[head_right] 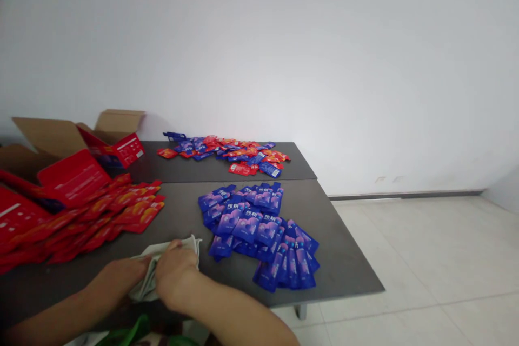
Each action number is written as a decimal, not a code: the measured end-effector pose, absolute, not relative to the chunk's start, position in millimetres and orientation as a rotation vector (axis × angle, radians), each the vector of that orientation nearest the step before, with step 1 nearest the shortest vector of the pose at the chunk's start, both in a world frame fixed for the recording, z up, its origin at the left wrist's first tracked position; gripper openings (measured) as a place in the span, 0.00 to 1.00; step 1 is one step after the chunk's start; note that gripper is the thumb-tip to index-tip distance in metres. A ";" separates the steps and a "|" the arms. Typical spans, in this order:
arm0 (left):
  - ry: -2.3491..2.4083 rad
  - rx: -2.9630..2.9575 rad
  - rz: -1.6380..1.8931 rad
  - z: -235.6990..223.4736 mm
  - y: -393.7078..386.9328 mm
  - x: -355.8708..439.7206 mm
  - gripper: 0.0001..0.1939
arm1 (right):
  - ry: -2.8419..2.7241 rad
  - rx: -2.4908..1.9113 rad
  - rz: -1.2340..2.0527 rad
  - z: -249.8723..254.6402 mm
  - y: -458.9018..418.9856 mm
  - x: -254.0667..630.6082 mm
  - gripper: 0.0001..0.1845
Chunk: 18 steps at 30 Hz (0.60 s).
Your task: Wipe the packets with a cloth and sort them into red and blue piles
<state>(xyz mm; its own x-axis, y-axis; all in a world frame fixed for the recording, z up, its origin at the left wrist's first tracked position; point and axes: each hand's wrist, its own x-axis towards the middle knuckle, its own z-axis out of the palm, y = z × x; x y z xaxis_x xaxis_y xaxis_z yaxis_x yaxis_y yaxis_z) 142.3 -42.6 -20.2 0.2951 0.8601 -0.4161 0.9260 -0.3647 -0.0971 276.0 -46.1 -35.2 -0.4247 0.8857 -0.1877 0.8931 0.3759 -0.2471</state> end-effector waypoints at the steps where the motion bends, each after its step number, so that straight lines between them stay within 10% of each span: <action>1: 1.677 2.376 -0.613 -22.0 -43.8 141.8 0.38 | 2.543 1.658 -0.485 -37.5 -45.9 276.8 0.44; 10: 1.699 2.342 -0.289 -29.7 -54.1 92.3 0.51 | 2.475 1.992 -0.686 -46.0 -57.4 274.7 0.65; 18: 0.902 2.388 0.096 -36.3 -73.4 23.2 0.41 | 2.441 2.334 -0.646 -43.9 -68.2 265.3 0.34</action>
<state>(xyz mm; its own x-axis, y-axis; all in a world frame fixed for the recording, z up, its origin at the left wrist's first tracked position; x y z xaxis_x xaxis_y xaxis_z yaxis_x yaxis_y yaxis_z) 23.2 -73.4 -36.3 0.7689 0.6257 -0.1313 0.5841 -0.6041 0.5421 265.3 -68.2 -43.9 -0.0549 0.9976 -0.0421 0.8877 0.0294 -0.4594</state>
